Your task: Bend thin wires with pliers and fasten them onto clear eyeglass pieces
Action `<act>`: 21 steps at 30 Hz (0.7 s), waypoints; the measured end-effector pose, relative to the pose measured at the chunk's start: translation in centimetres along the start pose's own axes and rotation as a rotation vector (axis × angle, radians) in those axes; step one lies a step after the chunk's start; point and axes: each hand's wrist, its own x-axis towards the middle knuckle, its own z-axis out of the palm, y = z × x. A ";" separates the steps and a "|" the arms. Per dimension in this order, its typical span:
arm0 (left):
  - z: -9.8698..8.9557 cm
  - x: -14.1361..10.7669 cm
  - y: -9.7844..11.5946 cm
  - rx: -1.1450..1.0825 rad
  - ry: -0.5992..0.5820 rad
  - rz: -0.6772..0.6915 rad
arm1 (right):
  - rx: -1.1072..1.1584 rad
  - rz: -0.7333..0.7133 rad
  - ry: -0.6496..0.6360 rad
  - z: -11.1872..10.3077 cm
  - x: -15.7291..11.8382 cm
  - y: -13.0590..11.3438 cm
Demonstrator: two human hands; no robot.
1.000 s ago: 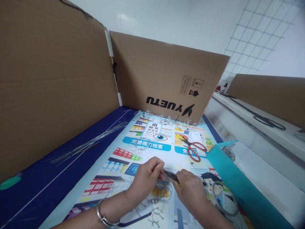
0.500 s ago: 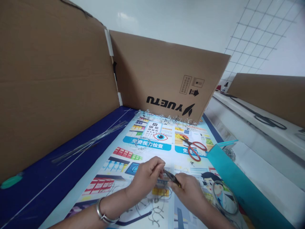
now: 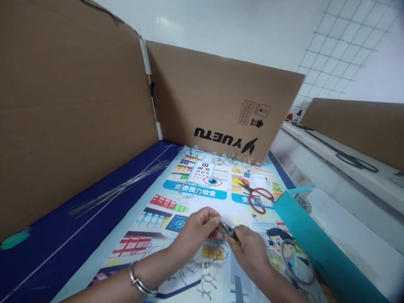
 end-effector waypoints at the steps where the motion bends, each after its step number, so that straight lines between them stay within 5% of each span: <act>1: 0.0 0.0 0.1 -0.001 0.001 -0.008 | 0.002 -0.005 0.006 0.0 0.0 0.1; 12: -0.6 0.0 0.1 0.084 0.122 0.064 | 0.033 -0.007 0.044 0.2 0.0 0.1; 21: -1.3 0.4 0.4 0.271 0.111 0.120 | -0.004 -0.063 0.056 0.4 -0.4 -0.1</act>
